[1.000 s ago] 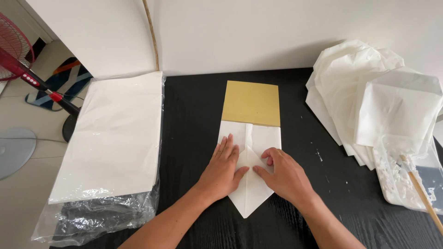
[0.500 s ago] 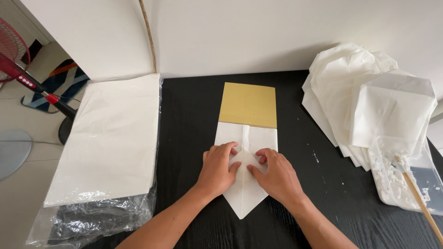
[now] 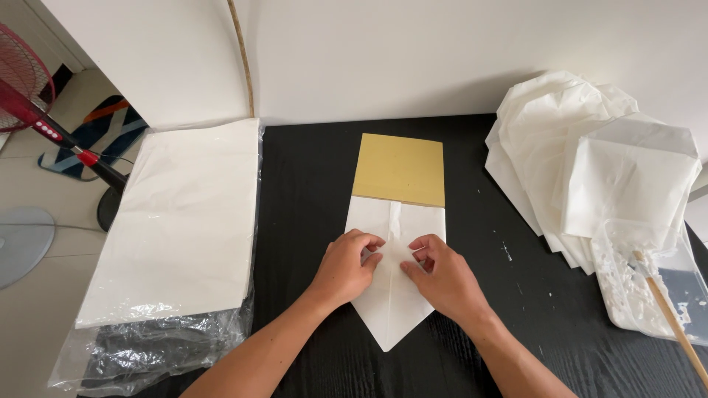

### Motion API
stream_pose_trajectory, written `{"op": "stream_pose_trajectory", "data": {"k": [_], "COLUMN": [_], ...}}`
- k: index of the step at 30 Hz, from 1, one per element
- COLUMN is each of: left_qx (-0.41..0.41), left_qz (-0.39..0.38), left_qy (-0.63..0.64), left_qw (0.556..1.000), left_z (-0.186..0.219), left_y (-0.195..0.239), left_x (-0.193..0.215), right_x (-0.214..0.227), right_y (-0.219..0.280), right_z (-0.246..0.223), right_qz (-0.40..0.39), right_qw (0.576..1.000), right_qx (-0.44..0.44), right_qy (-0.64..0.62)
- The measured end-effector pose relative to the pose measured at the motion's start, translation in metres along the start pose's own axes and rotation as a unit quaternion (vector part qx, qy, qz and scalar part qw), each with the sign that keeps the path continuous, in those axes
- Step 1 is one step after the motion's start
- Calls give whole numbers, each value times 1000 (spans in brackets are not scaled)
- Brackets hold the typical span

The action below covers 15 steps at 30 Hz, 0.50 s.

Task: The person folds a white sheet of paper on a black table, then uses a brush to apply white adhesive to the folded edges and presses them to seal. The process is repeated to form a small paper packet.

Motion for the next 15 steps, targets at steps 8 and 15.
{"op": "stream_pose_trajectory", "data": {"k": [8, 15], "left_qx": [9, -24], "left_qz": [-41, -106], "left_qy": [-25, -36], "left_qw": [999, 993], "left_z": [-6, 24], "left_y": [-4, 20], "left_x": [-1, 9], "right_x": [-1, -5], "right_y": [-4, -9], "right_z": [0, -9], "right_qz": [5, 3], "right_qw": [999, 990], "right_qx": [36, 128], "right_qy": [5, 51]}}
Point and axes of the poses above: each hand's wrist, its own y-axis away from the middle knuckle, its own x-axis out of the back of the hand, z = x × y, the point moved 9 cm from there along -y, towards the middle knuckle, and after that the axes turned 9 degrees about -z, right-handed, at the moved point
